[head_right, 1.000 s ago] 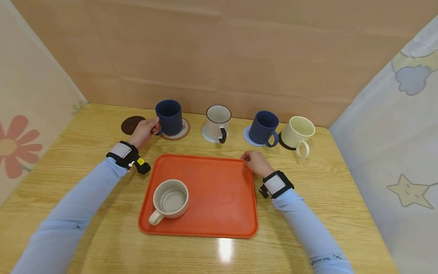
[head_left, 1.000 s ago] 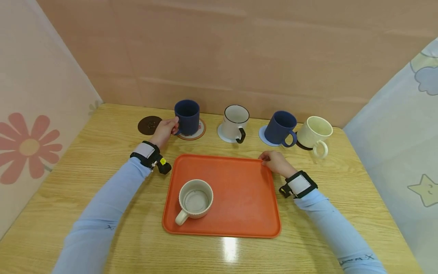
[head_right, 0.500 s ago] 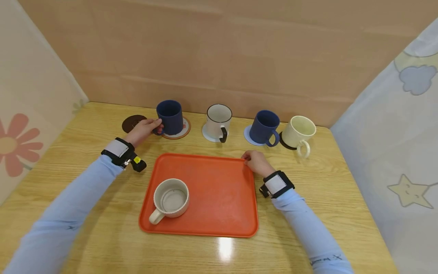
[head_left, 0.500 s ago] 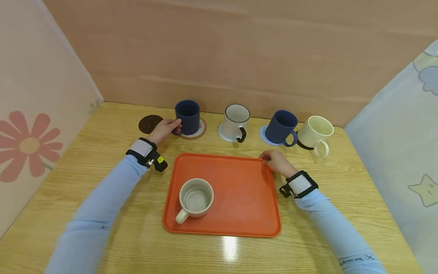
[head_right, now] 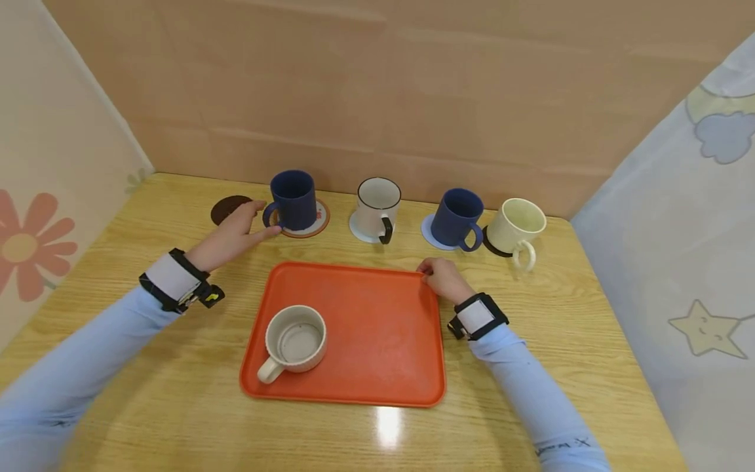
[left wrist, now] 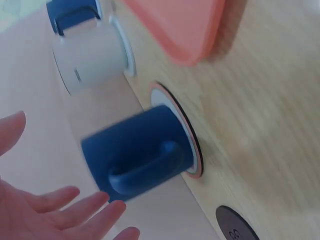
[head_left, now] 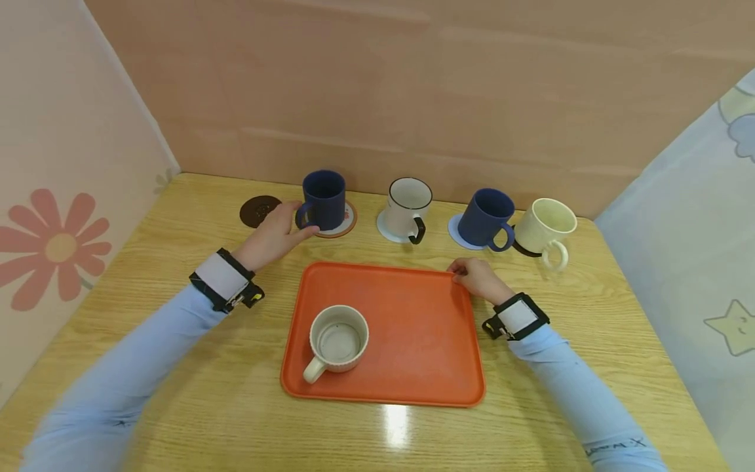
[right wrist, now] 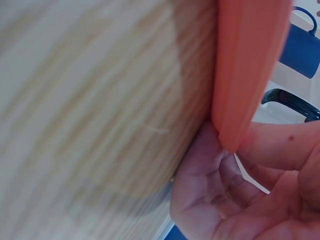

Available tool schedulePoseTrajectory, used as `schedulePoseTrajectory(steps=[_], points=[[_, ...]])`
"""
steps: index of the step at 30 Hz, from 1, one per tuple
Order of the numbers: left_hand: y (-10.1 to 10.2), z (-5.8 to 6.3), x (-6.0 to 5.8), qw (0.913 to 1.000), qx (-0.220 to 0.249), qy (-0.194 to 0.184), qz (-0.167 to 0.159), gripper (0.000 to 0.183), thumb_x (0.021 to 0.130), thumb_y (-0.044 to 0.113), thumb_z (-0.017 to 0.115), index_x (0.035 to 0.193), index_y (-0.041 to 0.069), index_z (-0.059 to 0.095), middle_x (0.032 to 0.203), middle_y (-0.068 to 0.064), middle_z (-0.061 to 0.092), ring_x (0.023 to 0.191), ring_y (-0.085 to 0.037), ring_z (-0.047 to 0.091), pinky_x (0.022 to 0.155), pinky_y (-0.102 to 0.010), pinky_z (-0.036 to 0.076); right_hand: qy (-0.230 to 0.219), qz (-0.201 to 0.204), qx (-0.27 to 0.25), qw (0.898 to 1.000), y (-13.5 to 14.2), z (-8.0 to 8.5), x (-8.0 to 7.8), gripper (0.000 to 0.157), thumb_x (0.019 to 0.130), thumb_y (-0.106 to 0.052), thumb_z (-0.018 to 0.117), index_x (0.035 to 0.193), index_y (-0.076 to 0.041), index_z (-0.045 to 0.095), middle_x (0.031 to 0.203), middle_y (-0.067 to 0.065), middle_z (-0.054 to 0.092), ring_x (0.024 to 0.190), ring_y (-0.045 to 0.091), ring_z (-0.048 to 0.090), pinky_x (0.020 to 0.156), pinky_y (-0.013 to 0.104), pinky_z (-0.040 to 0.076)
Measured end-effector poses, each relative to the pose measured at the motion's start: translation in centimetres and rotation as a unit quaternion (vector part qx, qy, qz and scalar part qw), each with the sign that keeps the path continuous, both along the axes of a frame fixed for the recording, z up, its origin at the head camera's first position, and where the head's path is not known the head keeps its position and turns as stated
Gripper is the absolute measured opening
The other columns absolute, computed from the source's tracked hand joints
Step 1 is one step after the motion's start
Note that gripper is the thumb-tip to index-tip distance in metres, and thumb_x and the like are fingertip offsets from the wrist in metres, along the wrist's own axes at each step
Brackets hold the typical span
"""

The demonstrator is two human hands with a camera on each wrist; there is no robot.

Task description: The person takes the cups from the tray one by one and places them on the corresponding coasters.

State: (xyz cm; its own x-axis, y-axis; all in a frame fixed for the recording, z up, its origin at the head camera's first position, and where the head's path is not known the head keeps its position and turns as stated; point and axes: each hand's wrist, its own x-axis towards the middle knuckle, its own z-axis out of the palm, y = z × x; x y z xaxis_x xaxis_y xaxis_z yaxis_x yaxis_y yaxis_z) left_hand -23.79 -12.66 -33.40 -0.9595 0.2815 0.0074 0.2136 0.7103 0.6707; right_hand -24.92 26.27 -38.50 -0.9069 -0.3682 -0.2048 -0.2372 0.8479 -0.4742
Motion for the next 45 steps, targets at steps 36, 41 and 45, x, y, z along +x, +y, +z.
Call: schedulePoseTrajectory(steps=[36,41,45], points=[[-0.2,-0.6,12.0,0.9871,-0.106,0.054,-0.107,0.054,0.084,0.038,0.06,0.121,0.0,0.053,0.118,-0.014,0.056,0.109,-0.029,0.052,0.091,-0.044,0.043,-0.003,-0.005,0.0,1.0,0.0,0.1,0.4,0.018,0.086,-0.001,0.054,0.101,0.008,0.059,0.094,0.021,0.061,0.085,0.031,0.055,0.078,0.042,0.046],[-0.2,-1.1,13.1,0.9898,-0.086,0.017,-0.113,0.054,0.085,0.043,0.056,0.118,0.001,0.054,0.115,-0.012,0.058,0.107,-0.027,0.054,0.089,-0.042,0.045,-0.003,-0.008,0.002,1.0,0.0,0.1,0.4,0.017,0.086,-0.001,0.054,0.1,0.007,0.059,0.093,0.02,0.06,0.084,0.03,0.054,0.077,0.042,0.046],[-0.2,-1.4,13.7,0.9913,-0.068,0.0,-0.113,0.055,0.084,0.047,0.056,0.116,0.002,0.055,0.113,-0.009,0.059,0.106,-0.026,0.055,0.089,-0.042,0.045,0.007,-0.005,0.004,1.0,-0.2,0.1,0.5,0.017,0.085,-0.001,0.055,0.099,0.007,0.06,0.092,0.02,0.06,0.083,0.03,0.054,0.077,0.042,0.046]])
